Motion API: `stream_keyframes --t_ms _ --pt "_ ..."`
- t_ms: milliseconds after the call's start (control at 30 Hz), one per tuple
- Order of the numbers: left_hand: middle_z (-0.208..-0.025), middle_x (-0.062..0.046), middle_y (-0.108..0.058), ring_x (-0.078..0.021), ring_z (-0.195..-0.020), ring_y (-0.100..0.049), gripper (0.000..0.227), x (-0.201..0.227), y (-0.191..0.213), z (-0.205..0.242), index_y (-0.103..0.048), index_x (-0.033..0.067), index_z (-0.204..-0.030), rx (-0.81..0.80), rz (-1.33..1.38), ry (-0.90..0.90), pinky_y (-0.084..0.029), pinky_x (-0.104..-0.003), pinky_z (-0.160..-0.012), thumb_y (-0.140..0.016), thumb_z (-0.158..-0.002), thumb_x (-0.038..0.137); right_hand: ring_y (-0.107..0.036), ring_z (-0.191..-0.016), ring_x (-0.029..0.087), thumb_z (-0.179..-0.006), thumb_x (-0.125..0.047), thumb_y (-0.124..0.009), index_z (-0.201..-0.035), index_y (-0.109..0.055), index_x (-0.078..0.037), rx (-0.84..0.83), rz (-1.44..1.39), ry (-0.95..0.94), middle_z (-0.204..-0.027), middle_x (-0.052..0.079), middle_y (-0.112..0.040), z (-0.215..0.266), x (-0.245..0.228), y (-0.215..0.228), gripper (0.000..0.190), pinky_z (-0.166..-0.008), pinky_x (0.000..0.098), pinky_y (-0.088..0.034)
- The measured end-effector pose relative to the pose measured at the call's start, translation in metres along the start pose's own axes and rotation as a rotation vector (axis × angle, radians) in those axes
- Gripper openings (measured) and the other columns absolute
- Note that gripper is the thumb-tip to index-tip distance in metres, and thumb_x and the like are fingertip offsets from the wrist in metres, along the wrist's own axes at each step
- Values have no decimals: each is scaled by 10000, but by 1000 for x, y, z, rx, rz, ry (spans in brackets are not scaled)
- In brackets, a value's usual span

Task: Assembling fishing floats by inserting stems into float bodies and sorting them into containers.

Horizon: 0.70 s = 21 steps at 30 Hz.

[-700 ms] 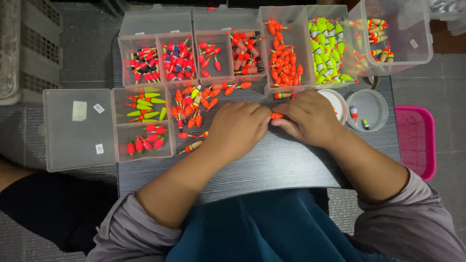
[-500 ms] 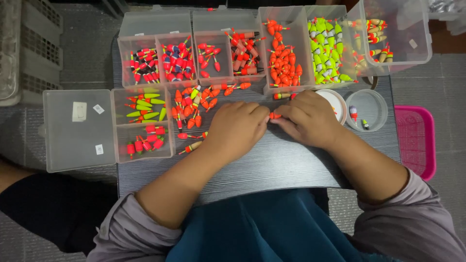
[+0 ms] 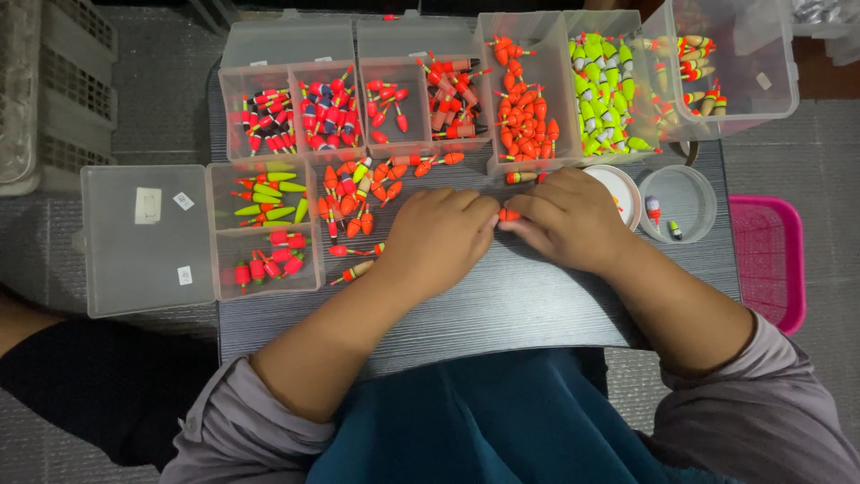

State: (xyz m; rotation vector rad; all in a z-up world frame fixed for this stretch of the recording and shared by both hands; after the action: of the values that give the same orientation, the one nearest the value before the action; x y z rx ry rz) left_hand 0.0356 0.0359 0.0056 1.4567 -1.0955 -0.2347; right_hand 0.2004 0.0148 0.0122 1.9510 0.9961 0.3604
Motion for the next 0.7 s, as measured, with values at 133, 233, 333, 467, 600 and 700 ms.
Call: stream_keyframes --t_ms 133,233,333,467,600,700 --pt "-889 -102 -701 -292 -913 -704 227 2 1 1 -712 91 -1035 11 -14 -5 -541 -442 -798 -530 -1005 224 -616 -678 286 -990 -321 -656 -963 -717 -90 -11 7 -4 -727 56 -585 -1 -1 0 241 -638 420 -500" --pt "-894 -107 -700 -297 -916 -703 230 3 2 2 -708 85 -1028 27 -25 -5 -539 -446 -794 -528 -1002 226 -611 -661 298 -988 -314 -653 -1006 -727 -86 -16 3 -26 -712 67 -580 -2 0 1 240 -618 432 -500" --pt "-873 -109 -697 -303 -895 -701 229 3 4 1 -712 78 -1016 37 9 13 -540 -447 -790 -522 -1002 205 -615 -667 276 -943 -284 -717 -1079 -700 -93 25 -31 -38 -751 26 -604 1 3 0 235 -622 433 -508" --pt "-845 -98 -691 -295 -873 -705 223 3 5 1 -712 85 -985 47 -3 -3 -547 -438 -771 -533 -1000 218 -613 -661 286 -965 -279 -697 -999 -703 -88 27 -8 -15 -724 46 -585 -1 0 2 195 -622 427 -501" --pt "-829 -99 -688 -295 -860 -705 236 3 6 0 -716 80 -971 44 7 0 -545 -444 -770 -527 -1004 219 -609 -649 283 -994 -332 -658 -972 -719 -99 21 3 -26 -700 53 -579 -1 0 1 243 -625 418 -500" --pt "-815 -89 -682 -287 -851 -706 228 2 7 -1 -712 87 -959 47 1 -9 -549 -437 -763 -528 -1001 216 -609 -646 278 -981 -351 -674 -1023 -726 -97 19 -6 -39 -703 48 -586 -4 0 3 263 -624 420 -503"
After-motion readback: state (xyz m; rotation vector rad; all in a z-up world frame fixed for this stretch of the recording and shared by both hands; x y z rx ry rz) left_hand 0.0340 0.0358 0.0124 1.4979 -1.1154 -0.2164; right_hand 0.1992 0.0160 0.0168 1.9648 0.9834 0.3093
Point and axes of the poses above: each hand's wrist, its own z-axis away from the middle knuckle, its own y-axis out of the back of the hand, x = y × z, the point moved 5 cm from there along -z, towards the middle knuckle
